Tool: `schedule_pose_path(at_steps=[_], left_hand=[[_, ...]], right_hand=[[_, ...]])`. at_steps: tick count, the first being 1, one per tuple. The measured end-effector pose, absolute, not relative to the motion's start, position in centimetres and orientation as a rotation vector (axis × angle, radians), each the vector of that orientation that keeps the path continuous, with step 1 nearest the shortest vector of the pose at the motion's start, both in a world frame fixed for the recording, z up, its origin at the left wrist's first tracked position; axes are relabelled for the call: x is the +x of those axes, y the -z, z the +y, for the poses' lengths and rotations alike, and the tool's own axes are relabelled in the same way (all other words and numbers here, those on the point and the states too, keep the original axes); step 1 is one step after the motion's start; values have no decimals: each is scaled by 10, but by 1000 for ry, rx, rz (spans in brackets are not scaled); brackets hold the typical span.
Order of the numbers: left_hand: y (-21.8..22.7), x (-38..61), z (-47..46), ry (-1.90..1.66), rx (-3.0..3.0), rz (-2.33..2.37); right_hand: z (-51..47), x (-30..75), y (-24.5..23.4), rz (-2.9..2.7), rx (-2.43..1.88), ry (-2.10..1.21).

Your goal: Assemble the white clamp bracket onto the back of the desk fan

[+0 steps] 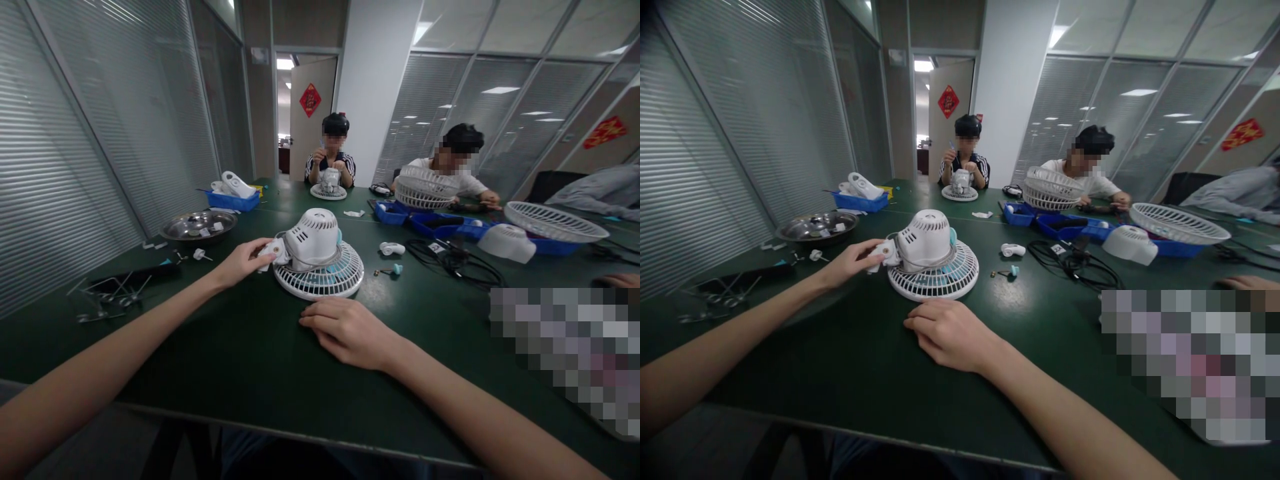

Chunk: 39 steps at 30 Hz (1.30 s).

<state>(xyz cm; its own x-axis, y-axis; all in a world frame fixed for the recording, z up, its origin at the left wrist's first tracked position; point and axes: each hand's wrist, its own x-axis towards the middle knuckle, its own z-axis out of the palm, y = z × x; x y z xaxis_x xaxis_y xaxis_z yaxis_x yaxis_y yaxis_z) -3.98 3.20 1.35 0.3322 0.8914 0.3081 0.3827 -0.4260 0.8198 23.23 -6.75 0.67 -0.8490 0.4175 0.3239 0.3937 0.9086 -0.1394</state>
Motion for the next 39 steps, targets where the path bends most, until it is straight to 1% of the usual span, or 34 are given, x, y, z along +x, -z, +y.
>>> schedule_pose_path(at_steps=[7,12,15,17,19,21,27,30,33,36,39], left_hand=[[-5,-33,37,-1035,2015,1206],[-14,-26,23,-1122,2182,1276],[-22,-24,8,-1015,2374,1265],[-26,-22,-1,-922,2439,1123],[-28,-19,-8,-872,2423,956],[-29,-13,-14,-866,2358,895],[-27,-3,-21,-851,2325,1007],[-25,-3,-18,-838,2314,1017],[-23,-7,-11,-1006,2211,1107],[-22,-15,1,-1171,2070,1293],[-23,-25,13,-1176,2050,1426]], right_hand=[[-69,231,-6,-2744,-591,-5],[-69,236,-11,-2661,-600,205],[-67,239,-13,-2592,-686,286],[-65,239,-11,-2520,-754,321],[-63,240,-8,-2421,-819,304],[-61,242,-4,-2299,-876,224],[-55,253,0,-2038,-1017,-40],[-56,256,-1,-2220,-868,-43],[-59,255,-5,-2473,-673,35],[-60,250,-8,-2533,-620,101],[-58,248,-9,-2559,-615,164]])
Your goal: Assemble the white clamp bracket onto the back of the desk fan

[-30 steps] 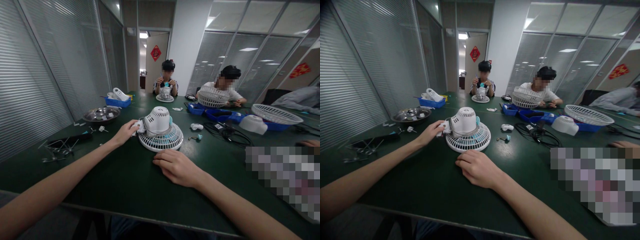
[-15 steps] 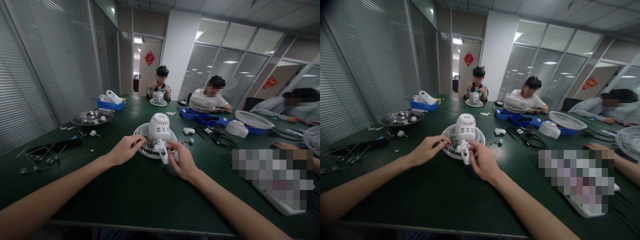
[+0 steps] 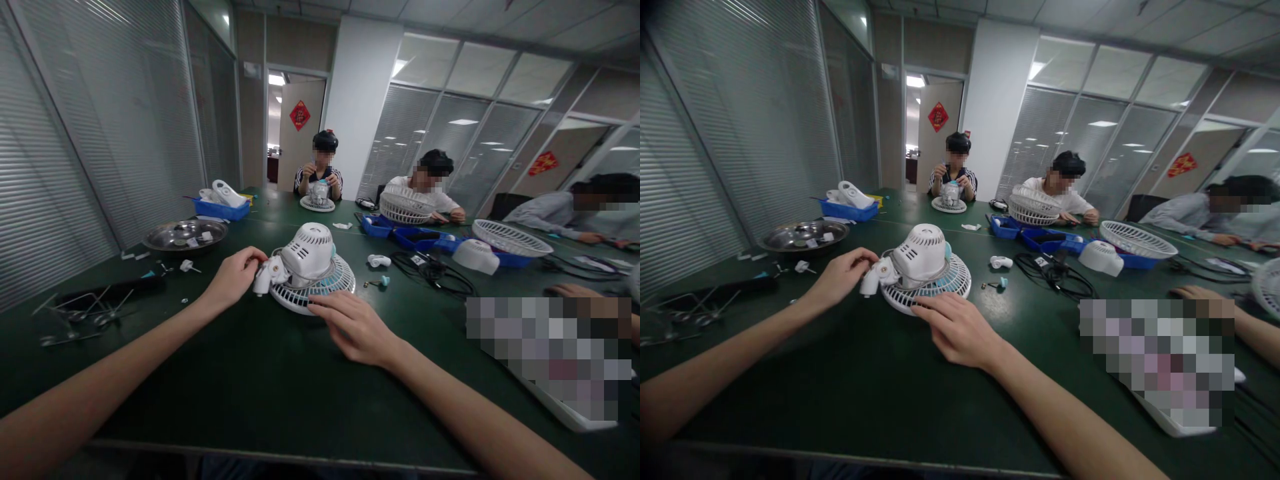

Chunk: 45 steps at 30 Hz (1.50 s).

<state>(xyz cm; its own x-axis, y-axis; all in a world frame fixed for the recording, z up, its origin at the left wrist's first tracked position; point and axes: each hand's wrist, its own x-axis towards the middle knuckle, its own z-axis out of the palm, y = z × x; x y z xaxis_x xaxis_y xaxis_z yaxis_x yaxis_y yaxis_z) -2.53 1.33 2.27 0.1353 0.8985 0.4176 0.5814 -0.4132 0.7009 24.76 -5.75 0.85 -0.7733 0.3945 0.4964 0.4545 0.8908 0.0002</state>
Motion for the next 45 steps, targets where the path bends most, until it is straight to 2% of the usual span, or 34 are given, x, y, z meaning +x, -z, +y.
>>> schedule_pose_path(at_steps=[9,13,16,18,21,30,36,45], left_hand=[[-21,-30,15,-1131,2116,1382],[-14,-26,14,-985,2295,1383],[-5,-24,15,-847,2377,1337],[-1,-23,14,-763,2414,1266],[-1,-22,11,-714,2438,1196],[-9,-23,11,-676,2386,1162],[-4,-22,6,-633,2383,1198],[-1,-13,-3,-675,2512,1248]], right_hand=[[-45,259,-8,-2416,-686,368],[-23,294,-11,-2068,-1029,463],[4,334,-10,-2007,-1396,564],[26,360,-7,-1968,-1660,506],[57,391,-3,-1997,-1750,385],[99,407,1,-2174,-1707,-1],[77,392,-5,-2261,-1574,-138],[29,386,16,-2105,-1470,-260]])
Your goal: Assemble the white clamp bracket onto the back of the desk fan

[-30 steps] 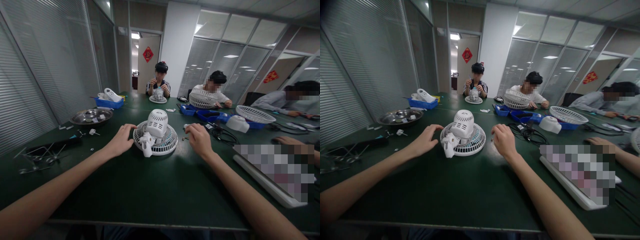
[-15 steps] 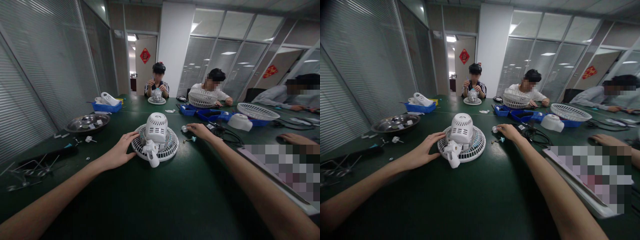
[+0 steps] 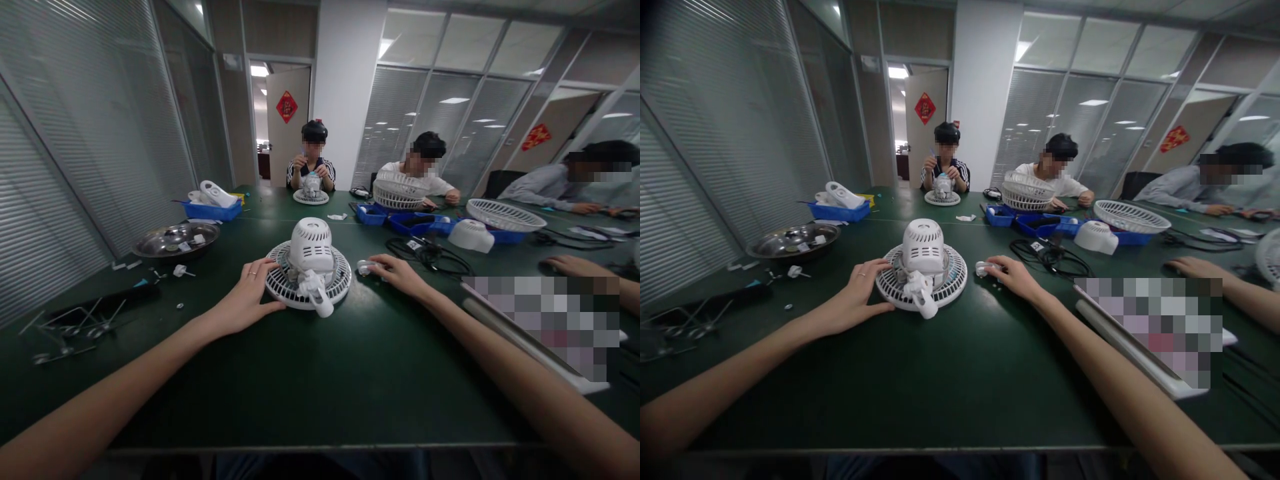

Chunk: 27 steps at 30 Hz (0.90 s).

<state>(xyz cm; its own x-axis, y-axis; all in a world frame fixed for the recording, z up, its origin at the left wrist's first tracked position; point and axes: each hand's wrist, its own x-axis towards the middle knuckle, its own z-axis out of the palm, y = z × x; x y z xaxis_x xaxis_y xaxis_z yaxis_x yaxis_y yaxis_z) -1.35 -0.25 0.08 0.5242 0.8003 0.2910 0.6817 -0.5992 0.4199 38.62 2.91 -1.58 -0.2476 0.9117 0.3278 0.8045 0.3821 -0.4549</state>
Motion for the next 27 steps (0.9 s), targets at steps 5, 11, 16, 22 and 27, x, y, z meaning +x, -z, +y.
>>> schedule_pose_path(at_steps=[5,11,16,22,27], left_hand=[[-5,-12,-4,-658,2512,1296],[-9,-9,-5,-651,2542,1326],[-7,-9,-4,-662,2542,1345],[-4,-10,-3,-658,2553,1343],[-6,-10,-4,-690,2581,1309]], right_hand=[[2,378,18,-2164,-1419,-266],[-20,380,15,-2226,-1379,-322],[-30,380,2,-2293,-1313,-512],[-38,377,-4,-2129,-1461,-497],[-38,376,-3,-2150,-1444,-199]])
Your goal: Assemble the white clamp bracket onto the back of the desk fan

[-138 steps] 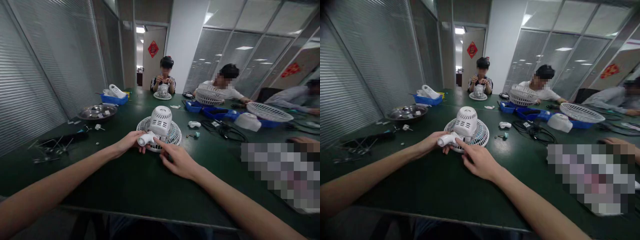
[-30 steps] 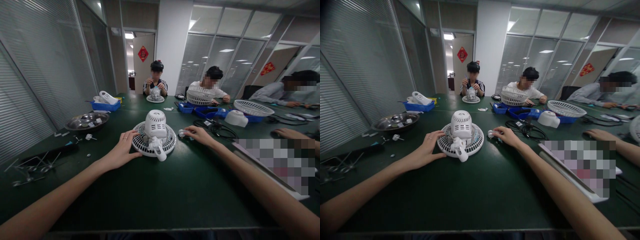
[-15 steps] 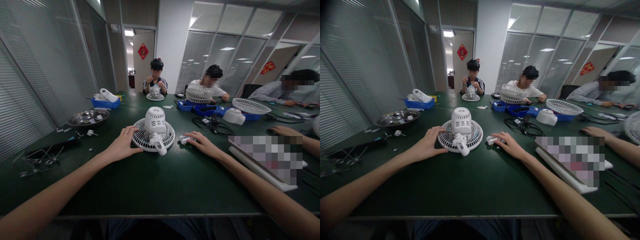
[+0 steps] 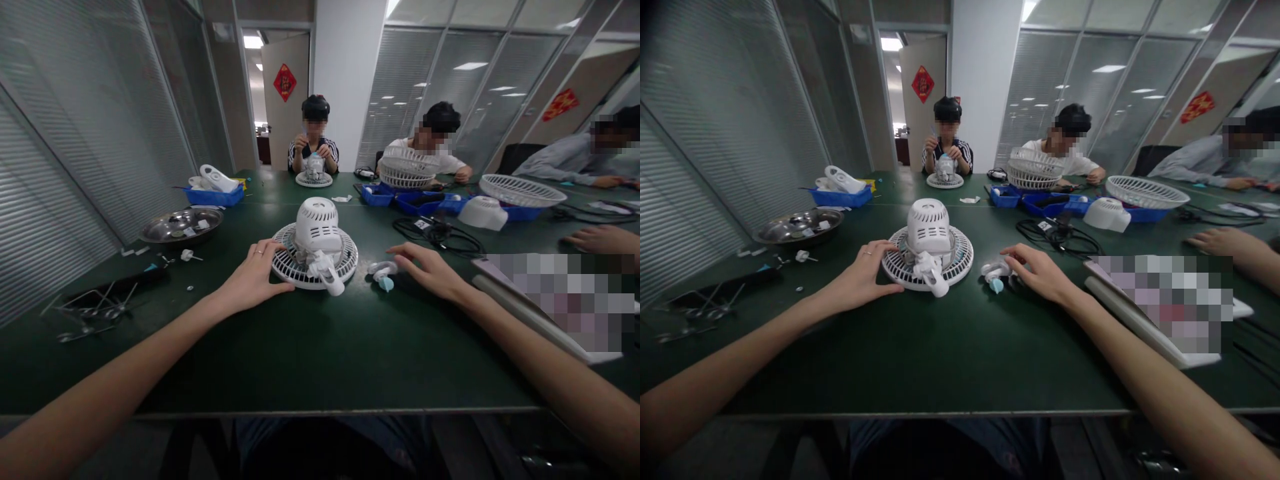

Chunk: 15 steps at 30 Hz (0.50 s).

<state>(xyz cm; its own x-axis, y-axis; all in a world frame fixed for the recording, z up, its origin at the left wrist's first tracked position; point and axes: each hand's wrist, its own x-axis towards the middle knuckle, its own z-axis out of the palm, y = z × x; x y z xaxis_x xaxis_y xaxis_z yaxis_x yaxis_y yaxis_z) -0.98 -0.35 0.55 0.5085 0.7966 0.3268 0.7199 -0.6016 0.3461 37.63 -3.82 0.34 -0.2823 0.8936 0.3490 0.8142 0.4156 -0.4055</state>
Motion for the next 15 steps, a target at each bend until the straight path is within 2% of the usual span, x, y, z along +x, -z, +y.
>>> schedule_pose_path(at_steps=[5,15], left_hand=[[-6,-11,-3,-640,2594,1294],[3,2,-6,-717,2639,1415]], right_hand=[[-40,371,-5,-2269,-1368,28],[-43,354,-3,-2321,-1182,169]])
